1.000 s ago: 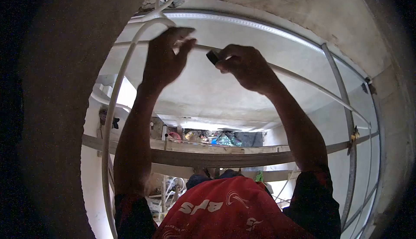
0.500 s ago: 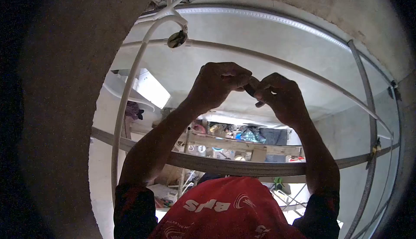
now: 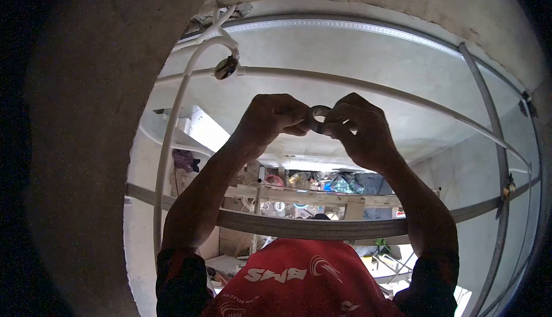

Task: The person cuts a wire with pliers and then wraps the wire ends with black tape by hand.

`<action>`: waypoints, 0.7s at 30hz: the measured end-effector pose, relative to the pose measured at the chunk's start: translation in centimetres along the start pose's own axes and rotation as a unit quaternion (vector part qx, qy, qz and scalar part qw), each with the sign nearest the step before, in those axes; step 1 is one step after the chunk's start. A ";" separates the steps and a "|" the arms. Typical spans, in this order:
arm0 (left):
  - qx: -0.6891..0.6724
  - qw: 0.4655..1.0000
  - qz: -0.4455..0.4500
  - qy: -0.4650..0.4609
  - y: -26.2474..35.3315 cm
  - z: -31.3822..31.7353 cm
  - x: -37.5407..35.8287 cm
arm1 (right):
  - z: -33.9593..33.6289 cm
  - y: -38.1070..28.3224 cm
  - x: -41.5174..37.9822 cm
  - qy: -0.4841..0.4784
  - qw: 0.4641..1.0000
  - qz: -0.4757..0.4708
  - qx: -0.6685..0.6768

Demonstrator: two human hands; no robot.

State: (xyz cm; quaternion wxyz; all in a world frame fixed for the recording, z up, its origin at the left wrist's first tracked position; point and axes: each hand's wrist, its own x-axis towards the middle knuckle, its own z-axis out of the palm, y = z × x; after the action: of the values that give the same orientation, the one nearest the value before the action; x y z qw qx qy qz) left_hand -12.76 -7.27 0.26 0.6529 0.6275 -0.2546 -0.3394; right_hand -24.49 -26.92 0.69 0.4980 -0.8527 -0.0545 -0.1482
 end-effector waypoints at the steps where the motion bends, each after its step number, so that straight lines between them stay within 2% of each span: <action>1: 0.010 1.000 0.011 0.005 0.0 -0.1 0.0 | 0.1 0.3 0.0 0.001 0.999 -0.027 -0.040; 2: 0.019 1.000 0.021 0.010 -0.1 -0.1 0.0 | 0.1 0.4 0.0 0.001 0.995 -0.054 -0.079; 3: 0.001 1.000 0.023 0.006 -0.2 -0.1 0.0 | 0.2 0.4 0.1 -0.003 1.000 -0.023 0.008; 6: -0.006 1.000 0.024 0.001 -0.3 -0.2 0.0 | -0.1 0.2 0.3 -0.018 0.997 0.037 0.058; 10: 0.033 0.999 0.029 0.002 -0.2 -0.2 -0.1 | 0.2 0.6 0.2 -0.008 0.996 0.037 0.078; 12: 0.037 0.999 0.033 0.009 0.1 0.0 -0.2 | 0.1 0.1 0.1 -0.004 0.987 0.079 0.140; 16: 0.093 0.995 0.044 0.018 0.1 0.1 -0.2 | 0.1 0.8 0.0 -0.013 0.985 0.085 0.152; 21: 0.158 0.980 0.120 0.017 -1.0 0.2 0.1 | 0.1 1.4 0.0 -0.017 0.978 0.086 0.190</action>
State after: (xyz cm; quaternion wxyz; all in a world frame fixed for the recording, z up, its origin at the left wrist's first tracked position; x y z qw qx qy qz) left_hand -13.01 -7.46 -0.70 0.5857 0.6933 -0.3675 -0.2031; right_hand -24.12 -27.53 -0.48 0.6609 -0.7463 -0.0167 -0.0778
